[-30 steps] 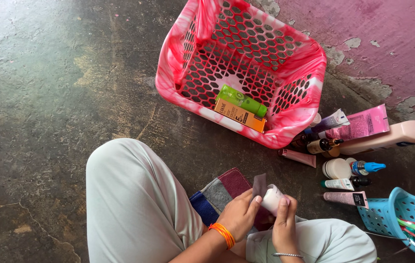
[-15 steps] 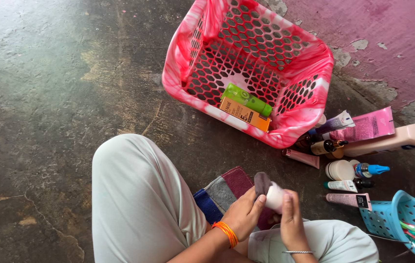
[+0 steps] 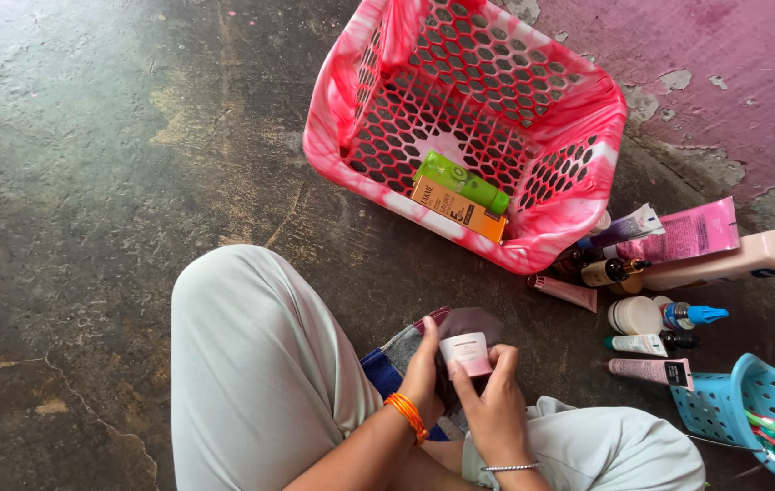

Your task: The person sits on the floor and wipes several cosmetic items with a cloth, including a green tube, a gold box, a pink jar, and a pink tube. Each item is wiped and then placed into a red plastic basket.

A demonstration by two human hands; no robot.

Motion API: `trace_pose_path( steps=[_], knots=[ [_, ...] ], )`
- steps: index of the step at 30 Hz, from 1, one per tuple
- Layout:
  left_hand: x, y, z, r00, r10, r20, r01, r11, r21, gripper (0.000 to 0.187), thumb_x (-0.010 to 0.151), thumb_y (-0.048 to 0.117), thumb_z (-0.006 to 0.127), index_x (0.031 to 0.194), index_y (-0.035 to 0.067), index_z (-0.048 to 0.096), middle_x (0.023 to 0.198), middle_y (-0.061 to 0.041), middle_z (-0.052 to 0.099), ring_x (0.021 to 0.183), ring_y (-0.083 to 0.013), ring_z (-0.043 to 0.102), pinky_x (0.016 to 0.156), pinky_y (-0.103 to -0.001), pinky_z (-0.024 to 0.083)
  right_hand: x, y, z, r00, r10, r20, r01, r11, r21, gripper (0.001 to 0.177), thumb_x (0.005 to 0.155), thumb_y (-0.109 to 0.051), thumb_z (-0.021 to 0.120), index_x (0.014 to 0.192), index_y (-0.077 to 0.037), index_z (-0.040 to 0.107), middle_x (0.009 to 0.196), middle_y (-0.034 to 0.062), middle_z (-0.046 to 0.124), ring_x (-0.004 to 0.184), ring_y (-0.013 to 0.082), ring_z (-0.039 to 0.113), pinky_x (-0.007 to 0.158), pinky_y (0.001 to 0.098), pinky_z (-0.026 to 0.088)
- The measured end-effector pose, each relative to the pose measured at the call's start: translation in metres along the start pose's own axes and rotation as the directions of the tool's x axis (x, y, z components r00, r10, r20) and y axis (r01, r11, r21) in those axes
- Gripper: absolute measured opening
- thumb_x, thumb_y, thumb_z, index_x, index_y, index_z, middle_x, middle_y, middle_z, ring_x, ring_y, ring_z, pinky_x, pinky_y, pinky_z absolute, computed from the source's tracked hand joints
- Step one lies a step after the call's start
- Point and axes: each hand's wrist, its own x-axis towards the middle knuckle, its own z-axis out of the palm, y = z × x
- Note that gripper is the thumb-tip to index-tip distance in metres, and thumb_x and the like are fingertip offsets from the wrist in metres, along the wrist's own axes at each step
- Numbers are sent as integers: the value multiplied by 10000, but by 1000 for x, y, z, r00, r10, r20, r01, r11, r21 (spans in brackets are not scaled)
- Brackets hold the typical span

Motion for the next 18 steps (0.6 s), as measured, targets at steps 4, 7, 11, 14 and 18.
trace_pose_path(
  steps=[4, 7, 11, 14, 18],
  knots=[
    [14, 7, -13, 979, -25, -202, 50, 992, 120, 976, 999, 834, 326, 1262, -65, 600, 1011, -149, 580, 848, -372, 485, 816, -497, 260, -6, 4, 14, 891, 324, 317, -441, 784, 437, 475, 1020, -509, 432, 1138, -51, 477, 872, 189, 648, 663, 309, 589, 583, 494, 464],
    [16, 3, -10, 998, 31, -60, -39, 989, -141, 765, 978, 704, 394, 1252, 35, 644, 1135, -133, 717, 978, -260, 682, 899, -406, 525, 11, 11, 13, 867, 419, 270, -486, 833, 265, 459, 999, -515, 413, 1195, -102, 456, 885, 160, 641, 665, 397, 584, 617, 549, 491],
    [-2, 3, 6, 995, 92, -24, -94, 992, -84, 529, 1044, 522, 416, 1386, 156, 587, 1310, -70, 640, 1172, -205, 626, 1045, -382, 497, 35, 6, -5, 995, 80, 62, -75, 994, -81, 531, 949, -446, 591, 1286, -82, 403, 1047, 175, 612, 941, 398, 674, 781, 477, 542],
    [-22, 8, 18, 980, 188, 67, -188, 982, -2, 475, 1052, 429, 340, 1466, 285, 522, 1432, -10, 602, 1272, -157, 594, 1110, -343, 459, 31, -17, -21, 996, -76, 45, 85, 956, -279, 568, 862, -365, 707, 1276, -81, 443, 1179, 209, 548, 1052, 432, 630, 800, 489, 542],
    [-35, 16, 27, 986, 164, 32, -165, 986, 0, 504, 1069, 439, 282, 1448, 246, 553, 1390, -70, 623, 1219, -195, 611, 1079, -368, 480, 17, -48, -31, 990, -69, 122, 105, 943, -315, 591, 795, -341, 756, 1244, -97, 460, 1131, 172, 539, 1015, 375, 649, 812, 468, 543]
  ],
)
